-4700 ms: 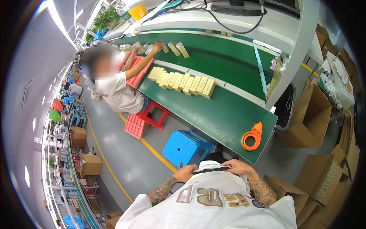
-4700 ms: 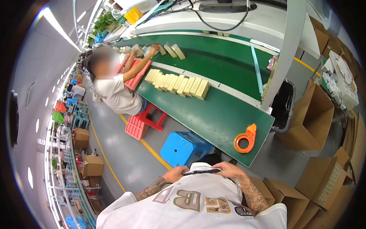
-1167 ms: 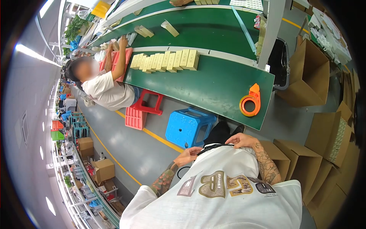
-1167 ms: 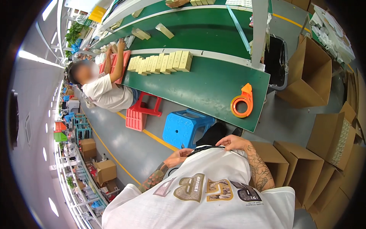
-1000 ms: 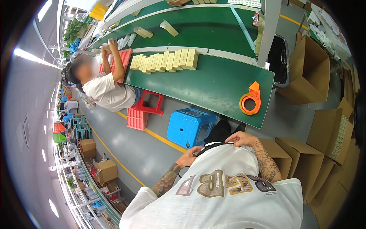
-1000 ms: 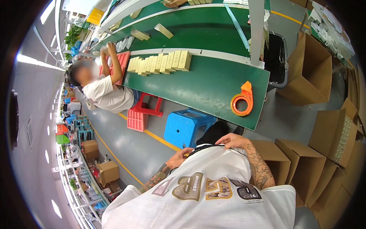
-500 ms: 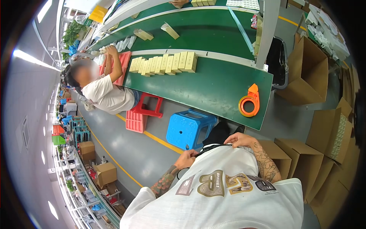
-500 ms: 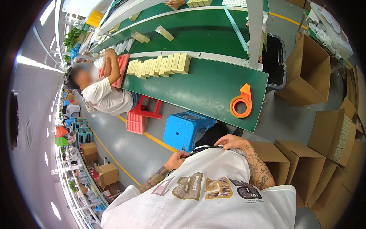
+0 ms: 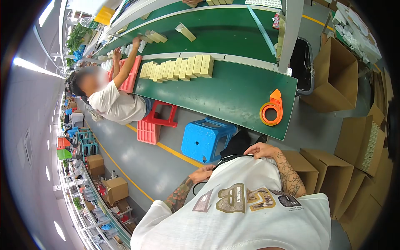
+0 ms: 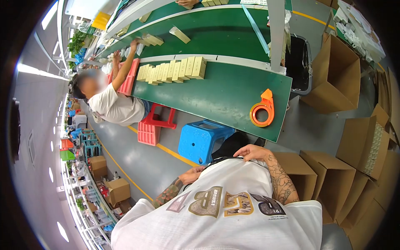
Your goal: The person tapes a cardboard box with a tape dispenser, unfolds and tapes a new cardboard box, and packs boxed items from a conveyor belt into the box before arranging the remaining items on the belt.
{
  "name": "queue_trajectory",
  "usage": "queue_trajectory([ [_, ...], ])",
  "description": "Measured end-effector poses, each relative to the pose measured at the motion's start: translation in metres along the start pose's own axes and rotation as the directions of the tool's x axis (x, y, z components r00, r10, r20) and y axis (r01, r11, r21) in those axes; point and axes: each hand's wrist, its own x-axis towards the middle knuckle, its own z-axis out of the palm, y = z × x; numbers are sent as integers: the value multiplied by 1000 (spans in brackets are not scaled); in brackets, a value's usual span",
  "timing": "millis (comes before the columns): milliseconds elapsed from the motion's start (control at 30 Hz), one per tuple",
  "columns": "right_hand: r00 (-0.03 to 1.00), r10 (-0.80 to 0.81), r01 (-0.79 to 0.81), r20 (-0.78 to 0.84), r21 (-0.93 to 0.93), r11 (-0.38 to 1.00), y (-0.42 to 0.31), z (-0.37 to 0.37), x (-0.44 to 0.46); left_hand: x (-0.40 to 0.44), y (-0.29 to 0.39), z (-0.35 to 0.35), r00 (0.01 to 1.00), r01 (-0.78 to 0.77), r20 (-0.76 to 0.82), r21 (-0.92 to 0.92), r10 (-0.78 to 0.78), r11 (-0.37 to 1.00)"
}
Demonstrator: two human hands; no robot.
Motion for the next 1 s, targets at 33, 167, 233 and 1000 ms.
queue_trajectory([
  [33, 1000, -6, 6, 2, 7, 1000, 2, -1, 0, 0, 0, 1, 1000, -2, 1, 2, 2, 1000],
  [167, 998, -58, 57, 10, 45, 997, 3, -3, -2, -2, -5, -1, 1000, 13, 1, -78, -13, 997],
  [233, 997, -71, 70, 11, 64, 996, 2, -1, -6, 1, -11, -5, 1000, -13, 22, -120, 16, 993],
  [1000, 975, -70, -5, -211, -338, 941, -18, 26, 2, 2, 42, 6, 985, -109, -125, 83, 119, 991],
])
